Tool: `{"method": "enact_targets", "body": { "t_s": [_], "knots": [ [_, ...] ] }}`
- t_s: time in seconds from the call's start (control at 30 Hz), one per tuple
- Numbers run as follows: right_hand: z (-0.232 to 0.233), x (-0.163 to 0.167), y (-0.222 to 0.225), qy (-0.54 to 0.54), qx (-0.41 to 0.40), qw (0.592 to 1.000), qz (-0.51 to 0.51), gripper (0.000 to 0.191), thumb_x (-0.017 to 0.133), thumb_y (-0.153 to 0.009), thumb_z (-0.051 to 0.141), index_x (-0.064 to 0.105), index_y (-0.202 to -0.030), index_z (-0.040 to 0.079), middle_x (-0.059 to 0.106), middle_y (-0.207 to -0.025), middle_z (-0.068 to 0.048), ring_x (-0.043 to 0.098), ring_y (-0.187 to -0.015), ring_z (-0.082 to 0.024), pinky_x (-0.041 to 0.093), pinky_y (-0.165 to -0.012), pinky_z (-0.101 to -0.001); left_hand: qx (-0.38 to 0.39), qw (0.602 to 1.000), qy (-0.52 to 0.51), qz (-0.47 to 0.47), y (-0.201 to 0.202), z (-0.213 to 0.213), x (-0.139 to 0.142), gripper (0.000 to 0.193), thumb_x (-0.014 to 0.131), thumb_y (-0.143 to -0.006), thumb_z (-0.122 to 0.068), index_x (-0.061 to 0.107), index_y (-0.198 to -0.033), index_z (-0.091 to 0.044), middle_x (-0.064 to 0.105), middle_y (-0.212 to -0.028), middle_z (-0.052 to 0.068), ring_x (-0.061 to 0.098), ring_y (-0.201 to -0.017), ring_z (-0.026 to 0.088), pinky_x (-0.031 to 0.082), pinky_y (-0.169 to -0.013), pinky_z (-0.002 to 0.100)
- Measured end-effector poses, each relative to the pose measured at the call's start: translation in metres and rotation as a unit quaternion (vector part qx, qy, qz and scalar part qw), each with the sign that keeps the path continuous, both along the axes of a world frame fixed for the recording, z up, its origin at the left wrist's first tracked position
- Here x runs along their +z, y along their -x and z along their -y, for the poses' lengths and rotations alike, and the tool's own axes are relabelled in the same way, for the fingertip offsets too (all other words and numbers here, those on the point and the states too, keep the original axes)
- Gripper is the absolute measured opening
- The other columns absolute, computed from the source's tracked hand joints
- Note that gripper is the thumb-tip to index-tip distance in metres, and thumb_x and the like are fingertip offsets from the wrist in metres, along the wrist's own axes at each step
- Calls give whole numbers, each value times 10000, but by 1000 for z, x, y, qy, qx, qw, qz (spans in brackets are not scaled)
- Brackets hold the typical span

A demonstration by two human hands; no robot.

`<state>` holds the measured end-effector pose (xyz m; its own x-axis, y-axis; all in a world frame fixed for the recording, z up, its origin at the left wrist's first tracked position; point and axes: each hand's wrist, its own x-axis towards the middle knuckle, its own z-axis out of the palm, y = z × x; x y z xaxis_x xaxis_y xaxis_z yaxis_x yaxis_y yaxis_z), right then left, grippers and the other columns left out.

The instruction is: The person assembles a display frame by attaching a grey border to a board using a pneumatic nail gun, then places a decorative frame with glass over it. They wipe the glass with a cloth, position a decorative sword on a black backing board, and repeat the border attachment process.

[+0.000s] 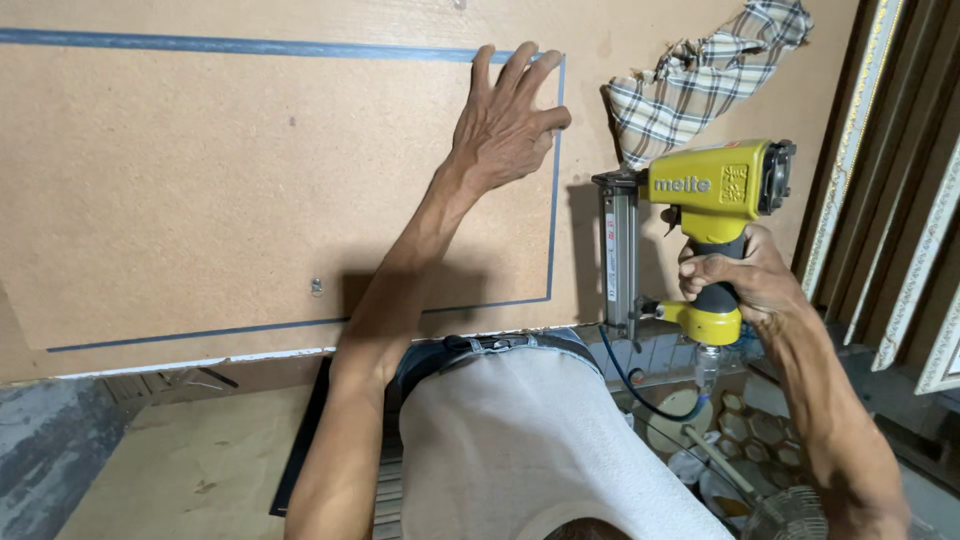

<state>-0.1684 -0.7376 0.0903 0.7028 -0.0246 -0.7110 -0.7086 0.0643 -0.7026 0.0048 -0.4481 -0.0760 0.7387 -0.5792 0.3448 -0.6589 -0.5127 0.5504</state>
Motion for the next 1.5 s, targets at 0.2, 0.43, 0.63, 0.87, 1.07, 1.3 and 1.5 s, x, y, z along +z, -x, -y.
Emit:
{"method": "enact_targets", "body": {
  "t_s": [0.2, 0.43, 0.63, 0.87, 1.07, 1.3, 1.5],
  "knots": [
    [0, -12, 14, -160, -134, 977, 47, 689, 711, -721, -39, 569, -1394, -64, 629, -805, -65, 616, -623, -173, 546, -599, -372, 32, 993, 106, -41, 29, 2, 18, 282, 666, -971, -152, 683, -1252, -161, 563, -1405, 100, 506, -1370, 297, 317, -1248, 553],
    [11, -25, 16, -296, -271, 903, 150, 691, 701, -774, 29, 535, -1440, -54, 538, -790, 1, 483, -639, -133, 439, -639, -306, 30, 886, 356, -295, 132, 45, 82, 212, 629, -1031, -210, 710, -1010, -16, 713, -1185, 99, 693, -1082, 229, 548, -953, 336],
    [16, -42, 32, -408, -302, 822, 256, 584, 648, -875, 43, 532, -1440, -50, 487, -716, -22, 487, -637, -136, 452, -658, -311, 89, 755, 527, -379, 143, 77, 100, 361, 575, -1087, -169, 663, -797, 28, 760, -1221, 152, 665, -935, 158, 520, -782, 288],
    [-10, -44, 51, -422, -328, 786, 311, 589, 596, -872, 15, 502, -1452, -26, 485, -727, -40, 501, -637, -145, 469, -658, -323, 96, 777, 488, -386, 148, 68, 113, 389, 481, -1049, -261, 662, -886, 42, 633, -1129, 111, 539, -750, 130, 468, -727, 274],
    [-19, -40, 52, -391, -378, 767, 339, 570, 594, -851, 13, 514, -1414, -27, 494, -728, -34, 505, -632, -146, 474, -652, -323, 66, 772, 533, -338, 139, 78, 105, 482, 499, -1104, -281, 545, -724, 12, 513, -1097, 100, 554, -977, 131, 518, -1028, 293],
    [-4, -47, 48, -385, -404, 748, 359, 503, 600, -879, 14, 538, -1377, -8, 492, -711, -20, 512, -650, -134, 479, -672, -312, -72, 761, 407, -501, 97, 20, 97, 312, 573, -978, -242, 685, -881, 32, 567, -1256, 121, 525, -803, 132, 503, -746, 257],
    [48, -68, 60, -368, -428, 737, 372, 502, 635, -900, 21, 532, -1390, -10, 495, -712, -18, 521, -698, -127, 481, -699, -297, -148, 890, 184, -391, 53, -33, 114, 252, 642, -995, -210, 735, -922, 12, 659, -1186, 123, 666, -997, 185, 553, -839, 311]
  ]
}}
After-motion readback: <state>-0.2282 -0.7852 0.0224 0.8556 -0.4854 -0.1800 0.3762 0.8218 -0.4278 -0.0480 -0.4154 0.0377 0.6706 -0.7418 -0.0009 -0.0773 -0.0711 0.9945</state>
